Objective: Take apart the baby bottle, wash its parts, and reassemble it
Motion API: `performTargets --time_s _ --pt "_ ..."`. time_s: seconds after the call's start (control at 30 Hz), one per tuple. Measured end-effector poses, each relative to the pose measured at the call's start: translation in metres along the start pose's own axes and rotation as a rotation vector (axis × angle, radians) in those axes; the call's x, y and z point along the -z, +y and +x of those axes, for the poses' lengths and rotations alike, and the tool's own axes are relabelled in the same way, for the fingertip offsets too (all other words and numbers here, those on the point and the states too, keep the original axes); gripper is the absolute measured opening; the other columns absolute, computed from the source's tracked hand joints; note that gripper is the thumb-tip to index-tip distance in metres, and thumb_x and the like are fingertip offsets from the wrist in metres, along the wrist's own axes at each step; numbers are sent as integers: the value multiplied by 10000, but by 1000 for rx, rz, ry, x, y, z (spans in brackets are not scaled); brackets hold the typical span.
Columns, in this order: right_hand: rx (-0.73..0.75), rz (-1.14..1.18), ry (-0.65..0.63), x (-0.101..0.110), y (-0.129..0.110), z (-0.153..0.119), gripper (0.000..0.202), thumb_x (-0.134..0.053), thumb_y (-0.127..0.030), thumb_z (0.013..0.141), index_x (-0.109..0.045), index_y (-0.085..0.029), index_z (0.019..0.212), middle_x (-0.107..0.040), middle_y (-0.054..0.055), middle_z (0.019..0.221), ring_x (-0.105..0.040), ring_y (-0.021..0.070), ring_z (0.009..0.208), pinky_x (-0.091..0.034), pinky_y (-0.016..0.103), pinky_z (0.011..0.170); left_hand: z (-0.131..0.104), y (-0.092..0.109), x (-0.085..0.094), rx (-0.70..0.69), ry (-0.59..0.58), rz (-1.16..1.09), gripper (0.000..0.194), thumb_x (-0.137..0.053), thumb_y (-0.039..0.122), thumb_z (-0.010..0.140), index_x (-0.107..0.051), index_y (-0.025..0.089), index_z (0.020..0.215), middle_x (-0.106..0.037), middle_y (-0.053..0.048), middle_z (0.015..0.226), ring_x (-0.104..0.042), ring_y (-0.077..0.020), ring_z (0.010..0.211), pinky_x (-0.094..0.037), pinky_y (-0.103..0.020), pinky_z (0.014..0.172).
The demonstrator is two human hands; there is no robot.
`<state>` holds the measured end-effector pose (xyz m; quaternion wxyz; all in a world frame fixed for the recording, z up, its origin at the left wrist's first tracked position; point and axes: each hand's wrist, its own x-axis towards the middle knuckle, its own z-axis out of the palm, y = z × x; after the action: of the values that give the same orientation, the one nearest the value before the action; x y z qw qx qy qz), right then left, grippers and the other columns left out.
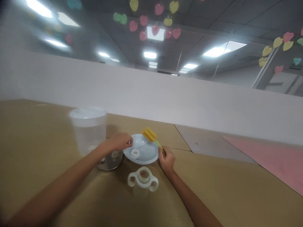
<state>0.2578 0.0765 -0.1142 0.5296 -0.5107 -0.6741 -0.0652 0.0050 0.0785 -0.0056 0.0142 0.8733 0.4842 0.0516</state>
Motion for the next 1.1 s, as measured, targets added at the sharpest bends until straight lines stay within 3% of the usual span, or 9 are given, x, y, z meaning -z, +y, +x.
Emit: performTargets --time_s 0.23,0.43,0.63,0.83,0.9,1.0,1.1 --pt "6 -10 -2 -1 1 1 336 -405 -382 861 -588 -148 703 -575 21 636 -500 135 588 -357 238 563 6 16 -24 -49 -54 -26 204 -542 214 729 -715 177 831 -704 -113 878 -635 -251 836 -450 -326 746" --pt "16 -22 3 -1 1 0 333 -410 -372 861 -590 -145 696 -583 23 634 -505 133 586 -358 235 561 9 13 -26 -101 -71 -98 132 -620 239 695 -718 192 771 -701 -59 797 -624 -203 770 -447 -273 720" --pt "61 -21 5 0 -1 0 317 -429 -360 851 -620 -139 727 -576 15 609 -492 119 560 -361 223 547 4 12 0 -236 93 -251 224 -476 282 847 -648 186 955 -590 -63 1037 -535 -150 962 -406 -221 831" --pt "75 -41 39 -1 -1 -1 290 -471 -340 831 -628 -135 698 -552 7 572 -460 107 516 -334 219 513 -9 16 26 -373 262 -570 249 -417 334 878 -597 169 927 -594 -44 998 -535 -152 928 -413 -248 816" --pt "94 -36 39 -1 -1 -1 272 -483 -331 824 -628 -137 702 -559 9 584 -467 108 524 -343 220 522 -11 19 29 -346 353 -526 239 -401 328 885 -581 179 935 -565 -51 1085 -522 -155 973 -409 -255 839" --pt "129 -21 49 0 -2 -1 265 -481 -318 822 -619 -136 687 -541 6 570 -458 106 520 -350 219 522 -13 19 32 -206 480 -216 240 -376 286 890 -571 156 940 -563 -89 1085 -502 -196 1010 -387 -305 871" --pt "144 -13 78 0 -3 -2 257 -469 -300 828 -613 -135 693 -501 -7 540 -432 101 498 -342 217 506 -19 10 40 -70 413 37 256 -360 238 876 -592 131 873 -619 -108 911 -548 -219 884 -407 -315 767"
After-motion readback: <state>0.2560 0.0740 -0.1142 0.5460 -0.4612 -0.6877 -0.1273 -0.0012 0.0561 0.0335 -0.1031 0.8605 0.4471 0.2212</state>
